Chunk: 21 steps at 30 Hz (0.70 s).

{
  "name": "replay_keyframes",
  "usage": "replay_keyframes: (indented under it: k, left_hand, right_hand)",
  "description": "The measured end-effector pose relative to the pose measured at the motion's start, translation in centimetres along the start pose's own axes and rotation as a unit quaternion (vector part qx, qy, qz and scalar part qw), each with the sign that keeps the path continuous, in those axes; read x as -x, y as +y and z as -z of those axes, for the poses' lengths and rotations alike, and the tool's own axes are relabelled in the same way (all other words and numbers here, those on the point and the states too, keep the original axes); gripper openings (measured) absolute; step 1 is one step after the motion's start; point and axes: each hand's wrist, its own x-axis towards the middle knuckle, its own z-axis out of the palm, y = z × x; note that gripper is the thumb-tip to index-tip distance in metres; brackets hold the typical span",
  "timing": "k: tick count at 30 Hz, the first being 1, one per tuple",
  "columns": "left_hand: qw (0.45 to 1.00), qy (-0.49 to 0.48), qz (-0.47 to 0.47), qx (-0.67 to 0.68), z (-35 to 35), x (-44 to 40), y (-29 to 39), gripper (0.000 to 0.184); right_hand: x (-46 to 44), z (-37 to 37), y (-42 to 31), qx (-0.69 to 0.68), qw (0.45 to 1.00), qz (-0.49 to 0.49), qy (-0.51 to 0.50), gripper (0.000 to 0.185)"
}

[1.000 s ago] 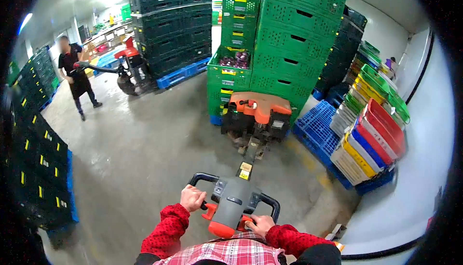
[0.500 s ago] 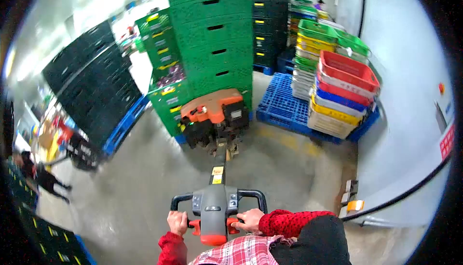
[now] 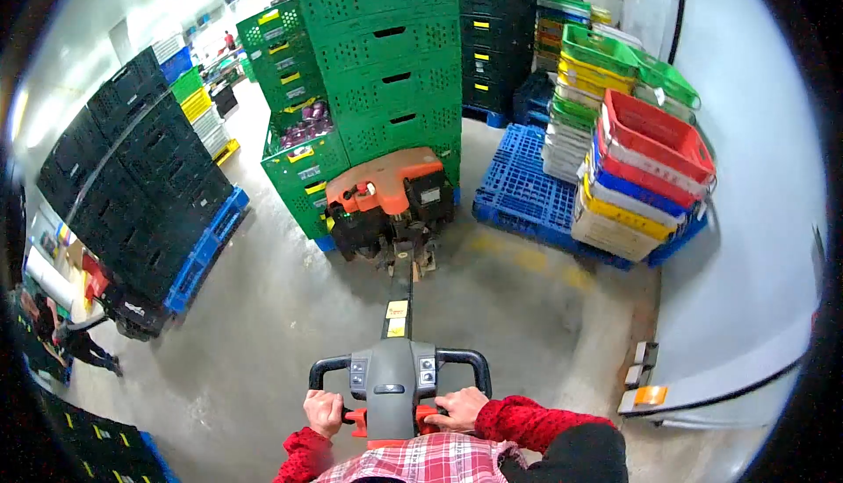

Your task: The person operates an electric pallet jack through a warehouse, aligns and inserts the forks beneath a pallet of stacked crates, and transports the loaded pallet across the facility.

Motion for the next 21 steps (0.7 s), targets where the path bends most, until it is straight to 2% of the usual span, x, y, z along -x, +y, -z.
replay_keyframes:
  k: [8, 12, 13, 14, 16, 17, 18, 21]
  left_hand:
    - [1.0, 0.002, 0.008, -0.004, -0.7, -0.5, 0.7, 0.03]
    - [1.0, -0.008, 0.014, 0.007, -3.3, -1.8, 3.2, 0.032]
    - [0.999, 0.01, 0.029, -0.009, -4.4, -2.0, 3.8, 0.043]
    - [0.999, 0.008, 0.042, -0.01, -4.9, -2.4, 4.7, 0.045]
    - [0.998, -0.03, 0.052, -0.006, -6.6, -1.7, 4.4, 0.034]
    - [0.989, -0.011, -0.105, -0.107, -6.4, -2.2, 6.2, 0.024]
    - [0.983, -0.022, -0.123, -0.133, -7.4, -2.0, 6.1, 0.024]
    - [0.979, -0.084, -0.084, -0.164, -10.0, -0.8, 5.3, 0.023]
  right_hand:
    - [0.1, 0.6, 0.8, 0.011, 1.0, 0.007, 0.028, 0.062]
    - [1.3, 3.3, 4.3, -0.04, 0.999, 0.002, -0.014, 0.066]
    - [2.0, 4.5, 5.0, -0.048, 0.999, 0.014, -0.005, 0.067]
    - [2.5, 5.2, 5.8, -0.055, 0.998, 0.022, 0.005, 0.068]
    - [4.1, 7.2, 7.5, -0.066, 0.997, 0.033, 0.008, 0.067]
    - [4.7, 7.2, 8.6, -0.072, 0.996, 0.04, 0.018, 0.067]
    - [5.3, 7.1, 9.9, -0.079, 0.995, 0.056, 0.038, 0.066]
    - [6.1, 7.3, 13.1, -0.086, 0.993, 0.066, 0.044, 0.069]
